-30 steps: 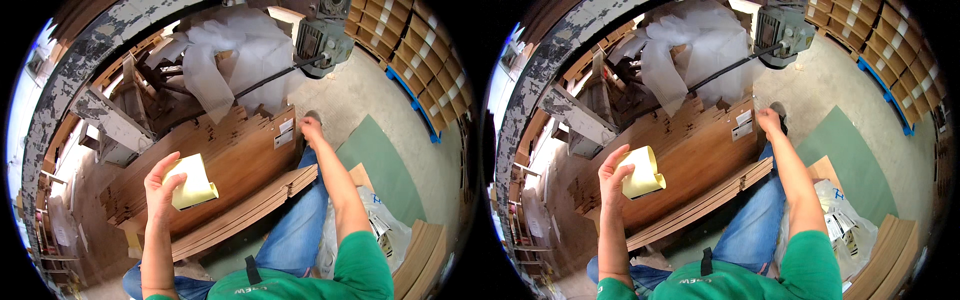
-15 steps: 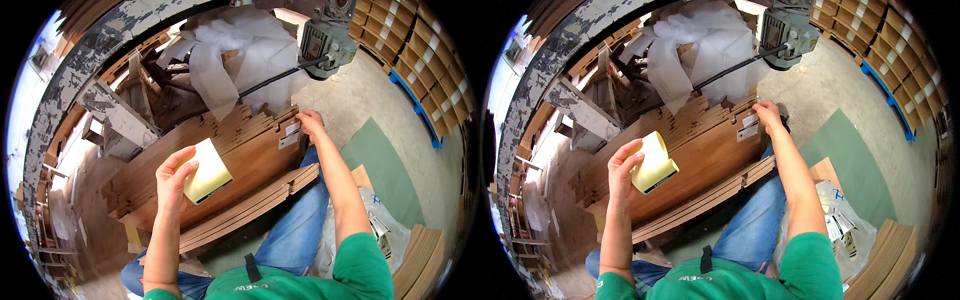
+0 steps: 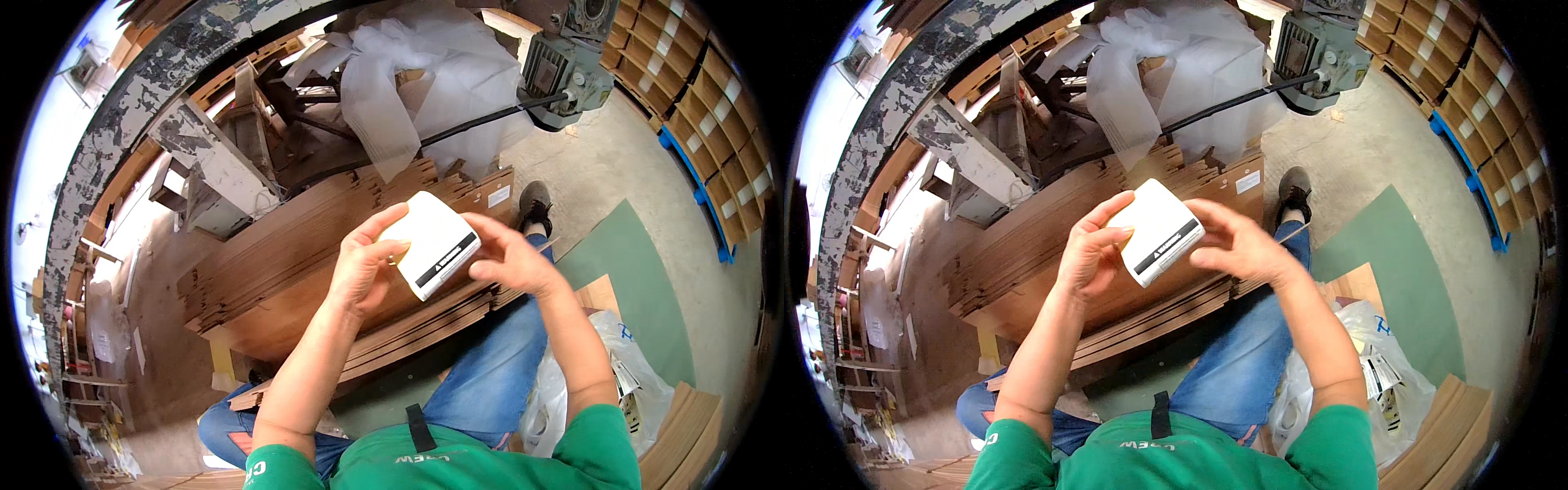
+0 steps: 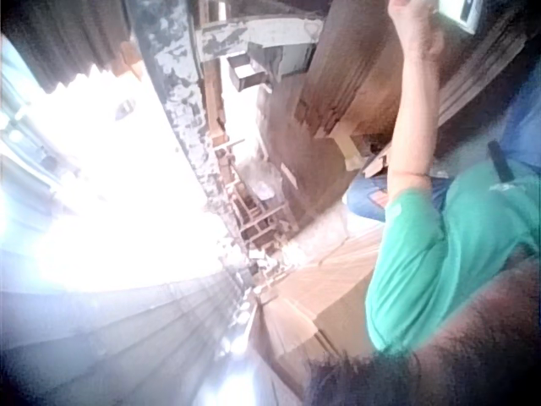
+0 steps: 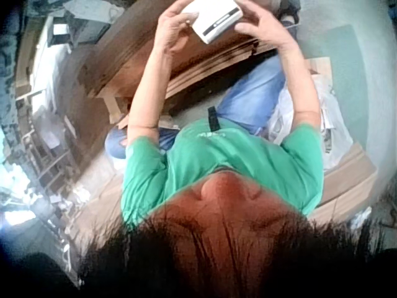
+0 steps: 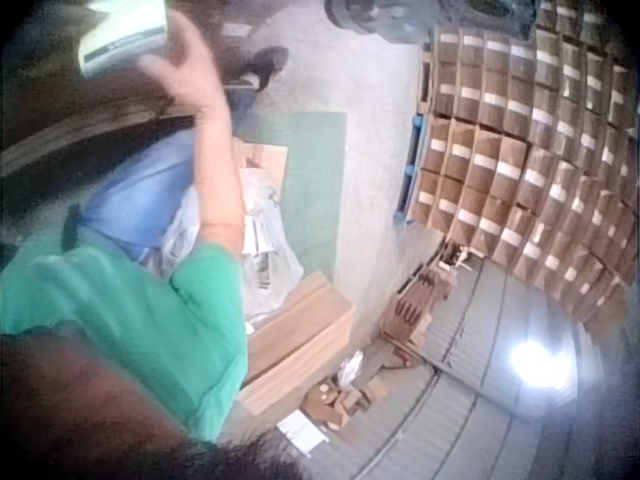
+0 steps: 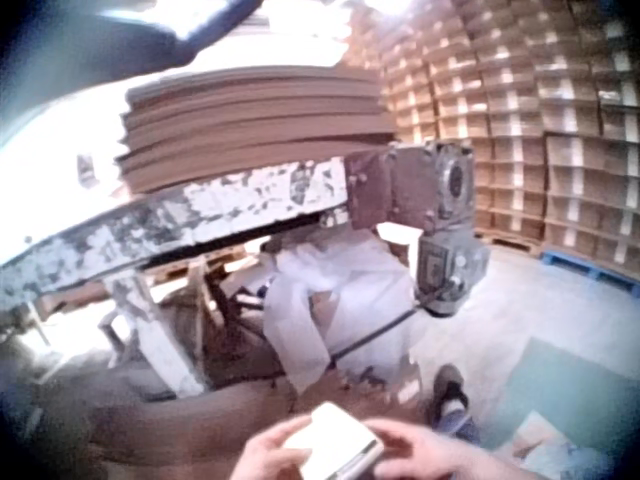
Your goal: The person sits on the floor and applies adhesive labels to the edges of stacked wooden boards. They peel the backing from each label and press it onto the wood, repeating the process for multiple boards.
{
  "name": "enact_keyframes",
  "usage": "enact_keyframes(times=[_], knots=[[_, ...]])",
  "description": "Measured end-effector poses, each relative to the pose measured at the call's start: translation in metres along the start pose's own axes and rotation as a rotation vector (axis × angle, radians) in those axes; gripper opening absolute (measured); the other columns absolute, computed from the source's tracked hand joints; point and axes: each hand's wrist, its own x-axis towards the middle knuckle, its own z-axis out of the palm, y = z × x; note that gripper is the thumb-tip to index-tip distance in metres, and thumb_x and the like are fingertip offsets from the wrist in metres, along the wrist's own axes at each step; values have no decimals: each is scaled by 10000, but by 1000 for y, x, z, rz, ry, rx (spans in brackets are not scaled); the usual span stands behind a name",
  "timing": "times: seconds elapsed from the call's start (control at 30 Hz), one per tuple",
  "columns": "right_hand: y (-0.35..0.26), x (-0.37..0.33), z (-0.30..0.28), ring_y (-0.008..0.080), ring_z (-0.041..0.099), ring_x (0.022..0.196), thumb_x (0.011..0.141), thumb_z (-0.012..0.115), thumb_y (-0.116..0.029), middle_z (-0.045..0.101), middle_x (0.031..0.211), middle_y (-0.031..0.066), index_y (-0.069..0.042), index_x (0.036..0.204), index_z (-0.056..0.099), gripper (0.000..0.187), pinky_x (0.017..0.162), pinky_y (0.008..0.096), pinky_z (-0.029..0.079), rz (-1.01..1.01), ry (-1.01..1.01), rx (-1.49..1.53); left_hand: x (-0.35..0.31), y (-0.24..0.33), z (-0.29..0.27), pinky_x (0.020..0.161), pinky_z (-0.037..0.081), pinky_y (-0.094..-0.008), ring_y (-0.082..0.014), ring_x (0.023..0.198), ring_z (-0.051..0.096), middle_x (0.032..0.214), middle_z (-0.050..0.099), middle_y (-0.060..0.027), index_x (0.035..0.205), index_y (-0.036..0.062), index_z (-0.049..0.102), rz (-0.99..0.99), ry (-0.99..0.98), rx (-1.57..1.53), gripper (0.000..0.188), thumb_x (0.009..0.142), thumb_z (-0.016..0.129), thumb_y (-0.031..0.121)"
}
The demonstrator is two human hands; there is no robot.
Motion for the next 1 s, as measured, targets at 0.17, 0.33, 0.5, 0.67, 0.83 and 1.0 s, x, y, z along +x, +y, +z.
enact_keyframes(times=[0.17,0.33,0.5,0.67,0.83,1.0], knots=[[8,3,14,92,570,915,817,675,-123,644,992,45,-4,1051,630,266,829,264,460,122,-35,97,8,-11,-13,855,490,-313,-184,1024,566,1184,553,-114,1231,33,518,12,71,-18,437,803,595,-4],[24,5,26,82,587,813,839,651,-114,660,892,29,-4,1011,641,204,732,247,485,156,73,26,-5,-23,-14,908,453,-319,-190,1042,555,1180,559,-98,1233,54,528,11,-158,0,442,805,634,10],[18,-1,28,92,593,700,863,638,-197,653,826,26,4,1016,620,253,622,246,499,376,7,-59,-4,-35,-14,879,464,-299,-163,1005,571,1105,610,-84,1227,47,538,0,-145,302,479,769,651,-42],[2,-4,28,266,483,1004,691,733,-123,570,1062,84,-56,946,650,277,844,340,434,-436,370,-770,-7,-23,-12,896,475,-313,-157,979,584,1099,610,-92,1223,-8,517,-176,-211,286,430,800,584,-48],[-3,5,27,252,492,903,665,709,-67,574,945,48,-59,861,641,208,787,345,448,-651,188,-949,-6,-18,-10,874,467,-292,-158,947,589,1077,611,-101,1203,-32,526,-280,-254,228,399,805,551,-23],[8,1,27,251,499,845,647,694,-21,588,878,27,-44,795,615,170,745,334,452,-706,156,-990,-5,-22,-16,852,447,-299,-154,960,562,1058,608,-82,1179,-20,549,-383,-285,113,340,870,533,120]])
